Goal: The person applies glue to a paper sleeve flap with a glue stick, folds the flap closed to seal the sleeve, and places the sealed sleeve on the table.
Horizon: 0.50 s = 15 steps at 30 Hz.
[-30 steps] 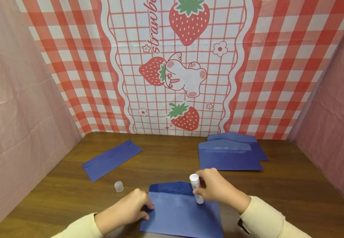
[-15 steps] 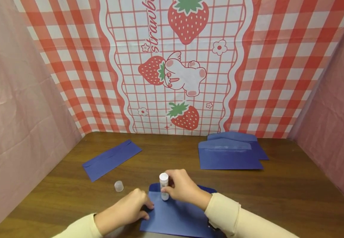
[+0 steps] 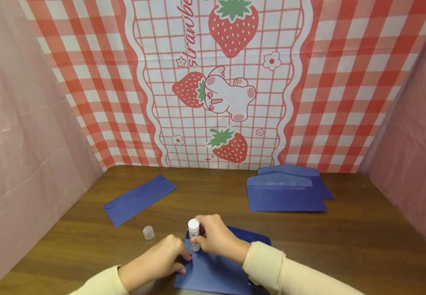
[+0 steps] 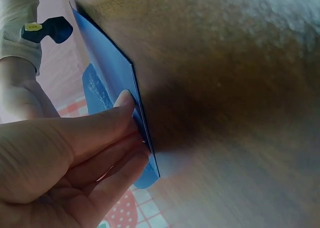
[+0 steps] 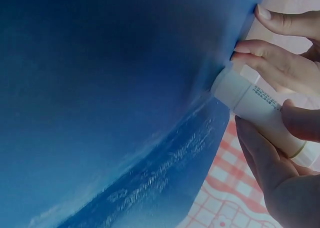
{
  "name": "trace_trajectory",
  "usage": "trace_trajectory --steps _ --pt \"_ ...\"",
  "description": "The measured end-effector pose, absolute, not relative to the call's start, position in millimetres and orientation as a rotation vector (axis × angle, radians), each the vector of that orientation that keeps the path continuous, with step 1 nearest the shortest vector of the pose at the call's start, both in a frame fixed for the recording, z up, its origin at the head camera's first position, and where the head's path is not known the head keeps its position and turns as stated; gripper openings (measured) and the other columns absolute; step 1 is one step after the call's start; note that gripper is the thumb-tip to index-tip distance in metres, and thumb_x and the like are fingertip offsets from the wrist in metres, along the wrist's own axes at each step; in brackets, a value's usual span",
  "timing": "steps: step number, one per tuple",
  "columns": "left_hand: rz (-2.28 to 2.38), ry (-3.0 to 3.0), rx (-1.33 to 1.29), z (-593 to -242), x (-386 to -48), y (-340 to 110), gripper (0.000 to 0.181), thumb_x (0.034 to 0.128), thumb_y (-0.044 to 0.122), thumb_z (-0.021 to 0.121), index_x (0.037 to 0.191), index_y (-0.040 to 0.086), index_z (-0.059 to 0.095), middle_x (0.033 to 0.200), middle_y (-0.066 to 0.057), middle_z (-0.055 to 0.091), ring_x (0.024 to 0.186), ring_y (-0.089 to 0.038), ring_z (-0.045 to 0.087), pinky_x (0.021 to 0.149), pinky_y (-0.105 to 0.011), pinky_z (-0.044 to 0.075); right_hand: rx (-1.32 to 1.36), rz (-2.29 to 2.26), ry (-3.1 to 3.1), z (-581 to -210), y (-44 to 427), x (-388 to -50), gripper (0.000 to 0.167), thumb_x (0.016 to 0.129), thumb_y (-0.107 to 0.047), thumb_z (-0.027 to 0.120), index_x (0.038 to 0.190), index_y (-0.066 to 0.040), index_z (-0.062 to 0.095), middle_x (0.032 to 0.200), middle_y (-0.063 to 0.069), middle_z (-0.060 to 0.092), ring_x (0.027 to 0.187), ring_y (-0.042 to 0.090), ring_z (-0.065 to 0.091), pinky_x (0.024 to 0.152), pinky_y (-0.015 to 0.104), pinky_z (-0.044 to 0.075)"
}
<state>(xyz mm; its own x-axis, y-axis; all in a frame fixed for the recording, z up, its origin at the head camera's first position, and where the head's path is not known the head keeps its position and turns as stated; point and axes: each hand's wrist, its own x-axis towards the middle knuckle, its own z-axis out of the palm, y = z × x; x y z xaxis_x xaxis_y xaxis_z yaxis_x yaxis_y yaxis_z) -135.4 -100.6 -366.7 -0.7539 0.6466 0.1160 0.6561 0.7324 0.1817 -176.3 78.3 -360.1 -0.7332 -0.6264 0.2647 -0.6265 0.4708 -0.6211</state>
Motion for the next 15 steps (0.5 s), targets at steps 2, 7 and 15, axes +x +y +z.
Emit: trace_trajectory --steps 2,7,15 --pt "-0.326 -2.880 -1.087 -367 -135 -100 0.022 0.0610 0.016 0.087 0.081 0.014 0.078 0.078 0.004 0.076 0.076 -0.004 0.069 0.067 -0.012 0.054 1.143 1.118 -2.706 -359 80 -175 0.018 0.081 -0.004 0.073 0.096 -0.002 0.065 0.090 0.010 0.073 0.072 0.001 0.062 0.060 0.011 0.048" --pt "-0.304 -2.874 -1.081 -367 -135 -100 0.022 0.0608 0.018 0.088 0.081 0.015 0.078 0.079 0.003 0.076 0.076 -0.004 0.069 0.068 -0.013 0.054 1.132 1.085 -2.722 -358 87 -172 0.017 0.081 -0.004 0.073 0.096 -0.003 0.065 0.090 0.007 0.073 0.072 -0.002 0.058 0.060 0.012 0.048" --pt "-0.315 -2.864 -1.091 -369 -135 -100 0.022 0.0616 0.018 0.087 0.082 0.015 0.078 0.081 0.003 0.076 0.078 -0.004 0.069 0.070 -0.014 0.054 1.105 1.089 -2.724 -356 104 -168 0.017 0.081 -0.007 0.073 0.095 -0.004 0.064 0.088 0.006 0.072 0.076 0.007 0.067 0.063 0.014 0.051"
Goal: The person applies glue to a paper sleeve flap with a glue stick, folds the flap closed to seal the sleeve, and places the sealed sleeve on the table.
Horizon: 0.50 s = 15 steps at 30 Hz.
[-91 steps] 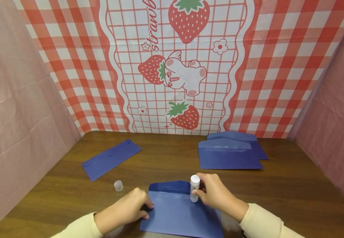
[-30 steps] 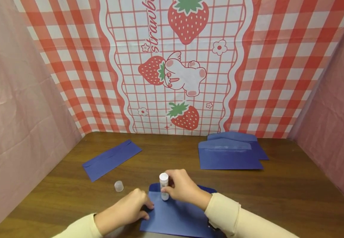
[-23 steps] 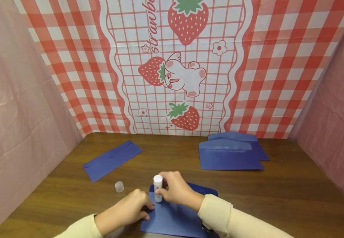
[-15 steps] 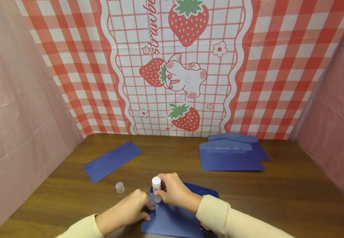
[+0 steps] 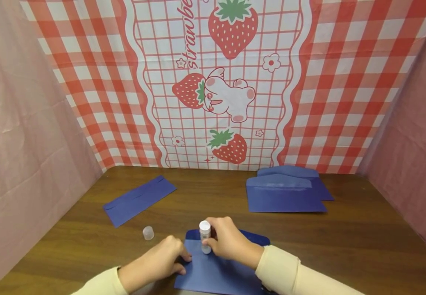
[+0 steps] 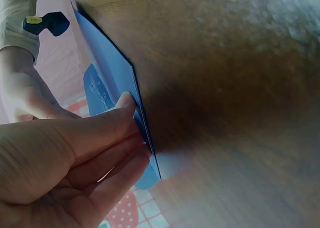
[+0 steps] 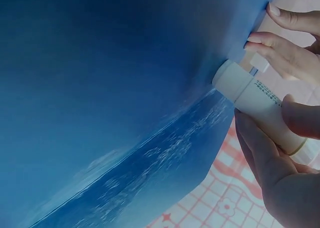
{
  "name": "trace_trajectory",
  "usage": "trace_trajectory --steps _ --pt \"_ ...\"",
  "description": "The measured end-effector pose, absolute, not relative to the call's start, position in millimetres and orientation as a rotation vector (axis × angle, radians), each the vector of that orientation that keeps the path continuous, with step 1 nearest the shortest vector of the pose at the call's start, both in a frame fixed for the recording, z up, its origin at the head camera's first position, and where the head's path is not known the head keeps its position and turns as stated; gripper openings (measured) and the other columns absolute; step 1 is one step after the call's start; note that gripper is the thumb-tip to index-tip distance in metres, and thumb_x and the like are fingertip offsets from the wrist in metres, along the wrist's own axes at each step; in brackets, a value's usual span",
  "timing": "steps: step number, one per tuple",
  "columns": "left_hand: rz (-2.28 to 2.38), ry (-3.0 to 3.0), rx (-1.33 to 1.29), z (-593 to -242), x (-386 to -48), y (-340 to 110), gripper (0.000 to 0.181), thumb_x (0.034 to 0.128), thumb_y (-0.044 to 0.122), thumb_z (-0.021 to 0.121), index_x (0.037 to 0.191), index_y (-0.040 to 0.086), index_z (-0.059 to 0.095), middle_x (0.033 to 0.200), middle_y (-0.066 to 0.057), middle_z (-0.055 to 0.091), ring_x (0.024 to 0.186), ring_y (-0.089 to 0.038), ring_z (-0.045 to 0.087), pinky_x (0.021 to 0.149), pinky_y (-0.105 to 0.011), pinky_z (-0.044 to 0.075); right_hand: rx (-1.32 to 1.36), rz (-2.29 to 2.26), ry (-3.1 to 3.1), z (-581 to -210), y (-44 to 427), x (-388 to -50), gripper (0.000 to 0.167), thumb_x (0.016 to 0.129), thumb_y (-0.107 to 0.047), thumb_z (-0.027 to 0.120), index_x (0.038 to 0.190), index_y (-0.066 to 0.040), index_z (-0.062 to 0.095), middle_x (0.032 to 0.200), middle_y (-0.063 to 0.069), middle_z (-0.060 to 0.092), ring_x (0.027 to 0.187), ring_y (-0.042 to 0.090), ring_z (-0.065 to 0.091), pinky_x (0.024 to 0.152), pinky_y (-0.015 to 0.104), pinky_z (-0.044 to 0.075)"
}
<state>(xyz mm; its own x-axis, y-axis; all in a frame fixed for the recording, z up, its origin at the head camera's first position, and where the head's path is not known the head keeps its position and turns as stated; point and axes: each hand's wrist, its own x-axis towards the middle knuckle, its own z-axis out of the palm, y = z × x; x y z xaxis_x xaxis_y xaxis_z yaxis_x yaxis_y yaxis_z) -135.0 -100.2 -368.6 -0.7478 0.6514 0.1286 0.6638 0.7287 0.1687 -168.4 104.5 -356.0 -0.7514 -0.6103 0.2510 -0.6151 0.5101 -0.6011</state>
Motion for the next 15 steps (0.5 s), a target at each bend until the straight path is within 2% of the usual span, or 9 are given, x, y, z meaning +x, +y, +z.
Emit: trace_trajectory --steps 4,15 --pt "-0.316 -2.859 -1.081 -368 -133 -100 0.022 0.0614 0.017 0.087 0.081 0.015 0.078 0.081 0.003 0.076 0.079 -0.005 0.069 0.070 -0.014 0.054 1.116 1.120 -2.710 -357 114 -166 0.018 0.081 -0.007 0.073 0.096 -0.004 0.063 0.091 0.008 0.072 0.085 0.020 0.073 0.068 0.017 0.056" --pt "-0.295 -2.838 -1.075 -369 -132 -101 0.024 0.0605 0.018 0.088 0.082 0.016 0.078 0.081 0.005 0.076 0.079 -0.006 0.070 0.071 -0.014 0.055 1.063 1.066 -2.677 -360 142 -162 0.019 0.080 -0.008 0.074 0.096 -0.004 0.064 0.089 0.008 0.072 0.083 0.018 0.073 0.066 0.016 0.056"
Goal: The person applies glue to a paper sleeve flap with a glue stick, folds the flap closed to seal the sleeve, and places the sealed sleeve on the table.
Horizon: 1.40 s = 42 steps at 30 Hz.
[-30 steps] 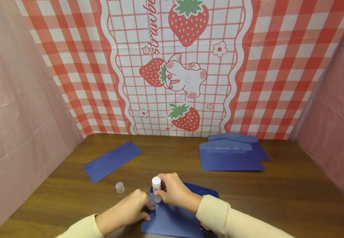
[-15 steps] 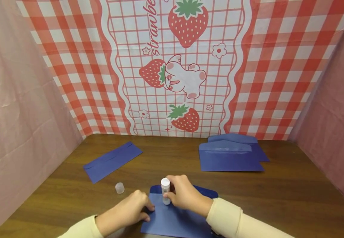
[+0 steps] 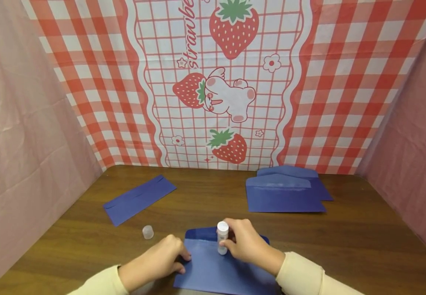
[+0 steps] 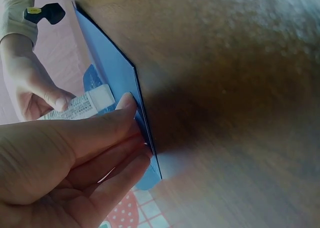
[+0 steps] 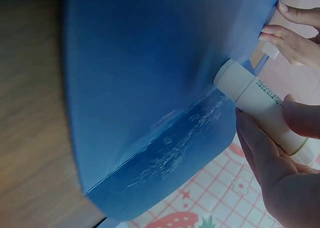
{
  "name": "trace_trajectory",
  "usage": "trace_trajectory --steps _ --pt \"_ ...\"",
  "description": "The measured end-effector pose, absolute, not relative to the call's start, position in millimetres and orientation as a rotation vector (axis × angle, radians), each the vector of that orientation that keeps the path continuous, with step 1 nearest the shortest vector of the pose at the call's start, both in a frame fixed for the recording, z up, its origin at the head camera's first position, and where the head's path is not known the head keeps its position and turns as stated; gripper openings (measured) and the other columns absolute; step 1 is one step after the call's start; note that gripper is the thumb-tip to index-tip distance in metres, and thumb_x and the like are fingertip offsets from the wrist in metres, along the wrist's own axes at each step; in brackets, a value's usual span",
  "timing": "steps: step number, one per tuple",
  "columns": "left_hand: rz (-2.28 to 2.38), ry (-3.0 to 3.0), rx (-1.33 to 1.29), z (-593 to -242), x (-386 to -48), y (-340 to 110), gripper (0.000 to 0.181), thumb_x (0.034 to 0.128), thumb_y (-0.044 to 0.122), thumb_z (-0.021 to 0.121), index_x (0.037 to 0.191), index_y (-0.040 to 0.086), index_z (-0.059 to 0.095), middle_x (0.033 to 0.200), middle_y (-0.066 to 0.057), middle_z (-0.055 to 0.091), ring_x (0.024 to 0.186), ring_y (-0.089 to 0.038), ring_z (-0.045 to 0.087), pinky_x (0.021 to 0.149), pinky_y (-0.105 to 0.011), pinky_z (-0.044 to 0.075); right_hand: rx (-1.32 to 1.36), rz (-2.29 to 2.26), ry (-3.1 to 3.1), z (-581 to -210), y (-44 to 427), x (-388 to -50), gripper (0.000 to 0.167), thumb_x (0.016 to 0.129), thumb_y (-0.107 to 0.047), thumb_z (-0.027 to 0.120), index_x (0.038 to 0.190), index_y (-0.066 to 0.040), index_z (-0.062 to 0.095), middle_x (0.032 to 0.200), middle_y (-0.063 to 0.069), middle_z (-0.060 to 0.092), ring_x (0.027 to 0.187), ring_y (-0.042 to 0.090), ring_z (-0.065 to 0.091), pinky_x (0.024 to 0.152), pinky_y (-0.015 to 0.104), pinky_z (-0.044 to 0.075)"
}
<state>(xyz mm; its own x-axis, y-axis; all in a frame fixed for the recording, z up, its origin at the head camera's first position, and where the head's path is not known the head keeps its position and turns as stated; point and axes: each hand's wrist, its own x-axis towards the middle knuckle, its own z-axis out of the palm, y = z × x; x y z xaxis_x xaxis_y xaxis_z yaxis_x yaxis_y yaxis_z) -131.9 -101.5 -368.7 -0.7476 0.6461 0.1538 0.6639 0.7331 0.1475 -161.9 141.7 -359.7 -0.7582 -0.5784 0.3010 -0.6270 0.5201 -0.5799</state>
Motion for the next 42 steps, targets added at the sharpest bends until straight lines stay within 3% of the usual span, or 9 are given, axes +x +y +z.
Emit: trace_trajectory --steps 24,42 --pt "-0.305 -2.851 -1.071 -367 -132 -100 0.023 0.0617 0.017 0.087 0.083 0.015 0.078 0.082 0.004 0.076 0.081 -0.006 0.070 0.072 -0.014 0.055 0.981 0.990 -2.676 -359 185 -157 0.018 0.078 -0.006 0.075 0.092 -0.007 0.064 0.088 0.007 0.072 0.081 0.017 0.073 0.067 0.016 0.057" --pt "-0.321 -2.843 -1.074 -369 -132 -102 0.023 0.0616 0.017 0.087 0.082 0.015 0.078 0.082 0.004 0.076 0.080 -0.006 0.070 0.072 -0.014 0.055 0.923 0.873 -2.621 -363 212 -154 0.021 0.074 -0.009 0.079 0.088 -0.011 0.064 0.083 -0.002 0.070 0.080 -0.009 0.061 0.062 0.019 0.056"
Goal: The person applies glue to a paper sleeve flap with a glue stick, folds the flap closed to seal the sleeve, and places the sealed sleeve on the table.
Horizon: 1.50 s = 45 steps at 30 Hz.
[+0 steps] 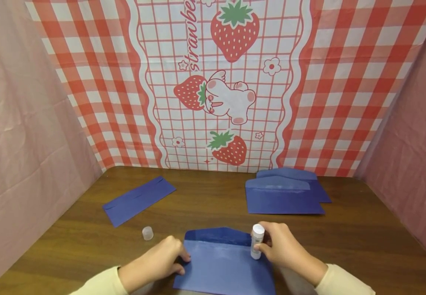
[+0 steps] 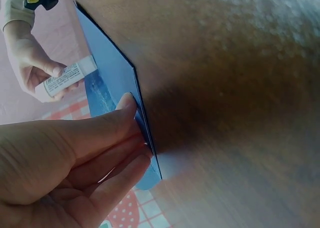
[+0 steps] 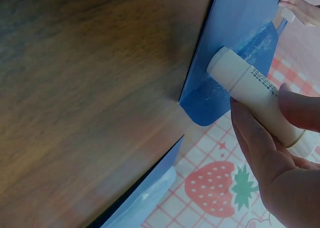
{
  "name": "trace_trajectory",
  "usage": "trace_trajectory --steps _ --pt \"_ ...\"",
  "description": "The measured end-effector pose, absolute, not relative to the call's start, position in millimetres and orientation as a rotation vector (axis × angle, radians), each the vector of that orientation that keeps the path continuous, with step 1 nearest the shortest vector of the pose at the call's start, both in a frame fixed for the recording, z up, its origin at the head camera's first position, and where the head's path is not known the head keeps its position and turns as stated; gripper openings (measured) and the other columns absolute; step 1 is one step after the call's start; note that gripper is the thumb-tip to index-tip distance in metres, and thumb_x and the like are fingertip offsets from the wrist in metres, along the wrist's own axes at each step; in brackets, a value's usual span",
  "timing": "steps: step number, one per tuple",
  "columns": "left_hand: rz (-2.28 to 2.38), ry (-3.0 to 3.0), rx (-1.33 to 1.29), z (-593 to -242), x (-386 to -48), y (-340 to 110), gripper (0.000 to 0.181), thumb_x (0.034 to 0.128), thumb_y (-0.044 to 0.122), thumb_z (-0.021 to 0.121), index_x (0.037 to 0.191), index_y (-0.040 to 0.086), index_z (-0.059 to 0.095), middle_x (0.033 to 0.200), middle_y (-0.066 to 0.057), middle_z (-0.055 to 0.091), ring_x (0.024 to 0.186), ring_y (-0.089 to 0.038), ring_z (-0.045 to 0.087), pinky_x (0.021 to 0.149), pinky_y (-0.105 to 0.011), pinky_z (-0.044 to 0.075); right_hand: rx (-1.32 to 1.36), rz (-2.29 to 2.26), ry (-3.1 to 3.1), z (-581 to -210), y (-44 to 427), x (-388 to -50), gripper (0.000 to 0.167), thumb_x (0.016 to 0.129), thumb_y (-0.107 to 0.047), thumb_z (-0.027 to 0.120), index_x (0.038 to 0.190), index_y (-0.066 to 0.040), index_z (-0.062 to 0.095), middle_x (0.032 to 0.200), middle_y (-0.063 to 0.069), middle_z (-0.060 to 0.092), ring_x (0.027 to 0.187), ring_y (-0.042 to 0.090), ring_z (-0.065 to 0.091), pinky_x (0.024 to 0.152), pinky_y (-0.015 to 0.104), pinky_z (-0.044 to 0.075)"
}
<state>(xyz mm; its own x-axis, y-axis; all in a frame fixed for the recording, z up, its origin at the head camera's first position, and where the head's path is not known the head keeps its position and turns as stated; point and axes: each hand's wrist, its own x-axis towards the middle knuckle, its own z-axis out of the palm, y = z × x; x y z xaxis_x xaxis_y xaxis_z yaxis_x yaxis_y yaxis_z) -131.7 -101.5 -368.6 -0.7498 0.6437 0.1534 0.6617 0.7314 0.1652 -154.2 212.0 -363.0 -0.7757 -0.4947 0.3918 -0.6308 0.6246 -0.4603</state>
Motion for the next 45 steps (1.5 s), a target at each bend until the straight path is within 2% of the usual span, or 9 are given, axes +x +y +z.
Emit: trace_trajectory --steps 17,25,33,37,45 --pt "-0.318 -2.831 -1.072 -369 -132 -102 0.024 0.0602 0.018 0.088 0.082 0.015 0.078 0.081 0.004 0.076 0.079 -0.005 0.069 0.070 -0.014 0.054 0.939 0.868 -2.698 -357 220 -155 0.019 0.076 -0.009 0.078 0.090 -0.010 0.065 0.086 -0.001 0.071 0.080 -0.004 0.064 0.064 0.019 0.057" --pt "-0.296 -2.841 -1.063 -370 -131 -100 0.023 0.0605 0.018 0.088 0.081 0.016 0.078 0.080 0.005 0.075 0.079 -0.004 0.069 0.070 -0.012 0.054 1.068 0.787 -2.830 -338 218 -166 0.018 0.074 -0.004 0.077 0.086 -0.009 0.064 0.079 -0.007 0.067 0.073 -0.004 0.058 0.059 0.019 0.051" --pt "-0.249 -2.812 -1.087 -369 -134 -101 0.023 0.0602 0.021 0.088 0.081 0.017 0.078 0.079 0.007 0.075 0.076 -0.003 0.068 0.069 -0.011 0.053 1.045 0.886 -2.826 -319 181 -177 0.018 0.078 -0.010 0.077 0.092 -0.006 0.066 0.086 0.001 0.071 0.077 0.003 0.067 0.061 0.016 0.053" --pt "-0.242 -2.806 -1.094 -370 -134 -100 0.023 0.0603 0.021 0.088 0.081 0.017 0.078 0.079 0.007 0.075 0.076 -0.003 0.068 0.069 -0.011 0.053 1.096 0.956 -2.779 -322 155 -180 0.021 0.079 -0.008 0.075 0.097 -0.003 0.066 0.091 0.006 0.072 0.081 0.011 0.071 0.063 0.015 0.054" --pt "-0.224 -2.802 -1.099 -370 -135 -100 0.024 0.0581 0.022 0.088 0.079 0.018 0.078 0.076 0.007 0.074 0.072 -0.002 0.067 0.065 -0.011 0.051 1.226 1.050 -2.696 -339 105 -187 0.021 0.078 -0.004 0.076 0.097 -0.004 0.067 0.090 0.006 0.073 0.080 0.011 0.070 0.066 0.013 0.053"
